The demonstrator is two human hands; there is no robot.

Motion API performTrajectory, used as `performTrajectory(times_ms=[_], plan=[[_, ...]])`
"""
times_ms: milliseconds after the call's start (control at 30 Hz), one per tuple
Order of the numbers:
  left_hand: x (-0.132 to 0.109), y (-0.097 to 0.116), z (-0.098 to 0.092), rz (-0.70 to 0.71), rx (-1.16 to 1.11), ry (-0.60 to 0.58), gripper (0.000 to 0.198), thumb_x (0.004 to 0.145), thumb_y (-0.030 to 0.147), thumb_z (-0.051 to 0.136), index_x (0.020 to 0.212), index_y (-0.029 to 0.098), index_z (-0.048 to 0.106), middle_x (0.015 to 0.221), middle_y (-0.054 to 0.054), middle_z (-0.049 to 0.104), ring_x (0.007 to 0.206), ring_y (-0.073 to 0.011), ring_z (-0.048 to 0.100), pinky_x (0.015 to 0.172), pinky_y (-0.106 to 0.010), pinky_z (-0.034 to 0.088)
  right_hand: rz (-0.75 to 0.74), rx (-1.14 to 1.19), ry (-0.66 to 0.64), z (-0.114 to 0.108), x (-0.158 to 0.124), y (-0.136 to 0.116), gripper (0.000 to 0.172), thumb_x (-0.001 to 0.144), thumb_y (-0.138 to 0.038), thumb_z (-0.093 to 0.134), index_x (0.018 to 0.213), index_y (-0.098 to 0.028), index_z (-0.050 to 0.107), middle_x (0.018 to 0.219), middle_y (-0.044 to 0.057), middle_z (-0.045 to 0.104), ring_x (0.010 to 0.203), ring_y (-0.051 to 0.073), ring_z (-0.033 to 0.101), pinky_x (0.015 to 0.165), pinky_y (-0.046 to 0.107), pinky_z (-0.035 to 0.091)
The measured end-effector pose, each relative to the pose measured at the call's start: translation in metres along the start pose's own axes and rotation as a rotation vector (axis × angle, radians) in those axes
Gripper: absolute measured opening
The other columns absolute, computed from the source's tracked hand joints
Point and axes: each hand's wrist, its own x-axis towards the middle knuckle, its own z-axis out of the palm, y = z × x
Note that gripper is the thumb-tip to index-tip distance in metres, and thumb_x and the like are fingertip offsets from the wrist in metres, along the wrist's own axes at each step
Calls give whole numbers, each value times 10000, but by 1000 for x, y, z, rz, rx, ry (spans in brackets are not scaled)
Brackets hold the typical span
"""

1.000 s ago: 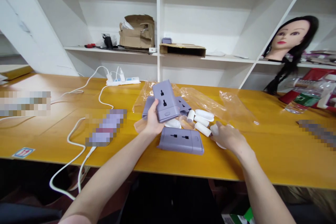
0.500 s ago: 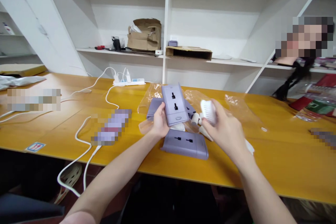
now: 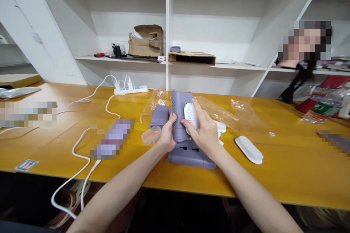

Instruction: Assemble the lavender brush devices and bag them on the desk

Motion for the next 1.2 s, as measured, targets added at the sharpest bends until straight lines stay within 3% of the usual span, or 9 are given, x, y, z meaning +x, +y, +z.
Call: performTrajectory(times_ms=[233,500,767,1000,1200], plan=[[-3,-8,-4,94,73,-46,508,790,301,628,1283,235,529,1178,-54,683,1160,-247,595,1028,-394,449,73,96,35,-1,3,0,599,913,-428,486,1455,-223,335,1243,113,619,1138,268,591,982,404,465],[-1,-13,-7,90,56,-11,511,732,301,679,1216,163,593,1183,-85,681,1223,-280,546,1074,-401,407,5,114,69,5,-3,-1,532,917,-368,486,1417,-207,405,1290,116,597,1126,255,608,965,395,490],[-1,-27,-16,284,289,-112,481,802,446,627,1239,246,598,1347,-28,578,1398,-215,330,1165,-312,260,34,153,206,9,-3,5,539,918,-343,464,1421,-180,359,1372,135,533,1226,259,546,1002,425,469],[-2,-29,-22,363,476,-157,495,870,463,527,1317,249,526,1390,-36,535,1418,-204,285,1181,-327,196,45,132,252,8,-1,3,516,915,-360,459,1391,-177,383,1341,141,562,1200,255,570,991,413,479],[-8,-28,-21,352,467,-168,465,881,436,525,1312,263,531,1390,-30,535,1412,-193,297,1182,-301,172,26,110,268,4,3,1,494,914,-341,454,1370,-156,409,1320,145,580,1174,246,588,980,394,482]])
